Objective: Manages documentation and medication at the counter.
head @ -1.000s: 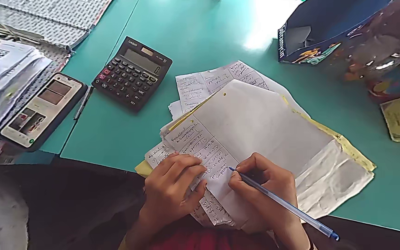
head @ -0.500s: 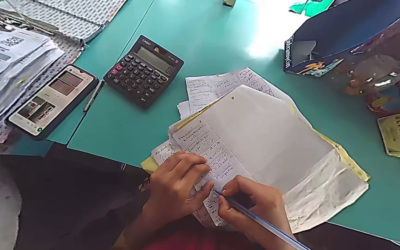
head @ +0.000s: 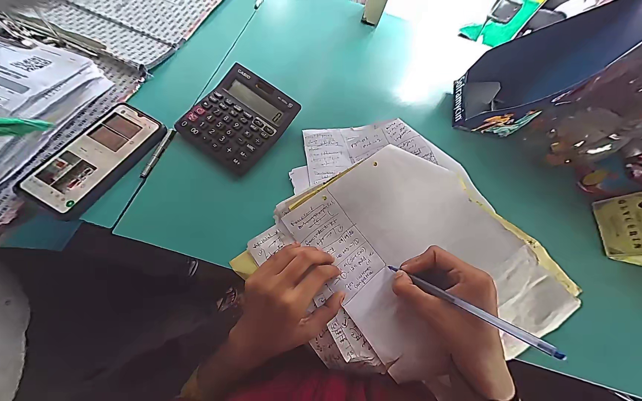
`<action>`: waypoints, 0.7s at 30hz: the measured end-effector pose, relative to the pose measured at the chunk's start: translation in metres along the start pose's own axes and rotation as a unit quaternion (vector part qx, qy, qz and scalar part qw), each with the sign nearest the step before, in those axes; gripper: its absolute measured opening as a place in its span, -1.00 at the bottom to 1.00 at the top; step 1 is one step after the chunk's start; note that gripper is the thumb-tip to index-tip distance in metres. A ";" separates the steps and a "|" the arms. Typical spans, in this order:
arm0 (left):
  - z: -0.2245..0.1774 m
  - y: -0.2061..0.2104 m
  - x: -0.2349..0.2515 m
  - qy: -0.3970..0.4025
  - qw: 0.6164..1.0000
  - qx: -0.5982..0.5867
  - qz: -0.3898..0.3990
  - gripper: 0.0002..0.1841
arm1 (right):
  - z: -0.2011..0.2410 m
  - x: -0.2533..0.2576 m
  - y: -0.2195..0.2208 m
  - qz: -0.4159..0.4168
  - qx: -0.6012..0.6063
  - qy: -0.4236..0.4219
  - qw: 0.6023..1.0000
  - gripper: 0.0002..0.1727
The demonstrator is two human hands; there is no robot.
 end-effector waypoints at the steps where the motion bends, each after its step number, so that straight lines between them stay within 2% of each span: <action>1: 0.000 0.000 0.000 0.001 1.000 0.001 0.000 -0.71 | 0.000 -0.001 -0.001 -0.002 0.025 -0.005 1.000 -0.94; 3: 0.001 0.000 0.000 0.003 1.000 -0.001 0.000 -0.71 | 0.003 -0.005 -0.005 0.002 0.078 -0.022 0.997 -0.91; 5: 0.001 -0.001 0.000 0.004 1.000 0.001 -0.001 -0.71 | 0.006 -0.012 -0.008 0.013 0.081 -0.062 0.995 -0.89; 7: 0.001 -0.001 0.001 0.005 1.000 0.004 0.000 -0.70 | 0.005 -0.019 -0.013 0.031 0.030 -0.125 0.991 -0.87; 10: 0.002 -0.002 0.004 0.008 1.000 0.006 0.013 -0.70 | 0.009 -0.027 -0.022 0.094 -0.082 -0.218 0.968 -0.72; 12: 0.004 -0.005 0.009 0.012 0.999 0.012 0.028 -0.70 | 0.013 -0.028 -0.025 0.151 -0.131 -0.255 0.946 -0.65; 14: 0.009 -0.008 0.015 0.023 0.999 0.018 0.042 -0.69 | 0.014 -0.028 -0.026 0.176 -0.147 -0.278 0.933 -0.69; 16: 0.011 -0.012 0.020 0.050 0.997 0.041 0.044 -0.67 | 0.016 -0.025 -0.032 0.161 -0.161 -0.283 0.932 -0.76; 18: 0.009 -0.016 0.019 0.083 0.993 0.080 -0.002 -0.63 | 0.020 -0.021 -0.047 0.135 -0.184 -0.271 0.935 -0.76; 21: 0.007 -0.020 0.006 0.106 0.992 0.044 -0.059 -0.61 | 0.024 -0.007 -0.074 0.092 -0.240 -0.275 0.926 -0.72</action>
Point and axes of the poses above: each hand's wrist, its own x-axis towards the middle knuckle, its own y-axis out of the palm, z = x × y, the point moved 1 cm from there along x, towards the middle knuckle, and after that the axes turned 5 degrees about -y, right-handed, at the moved point
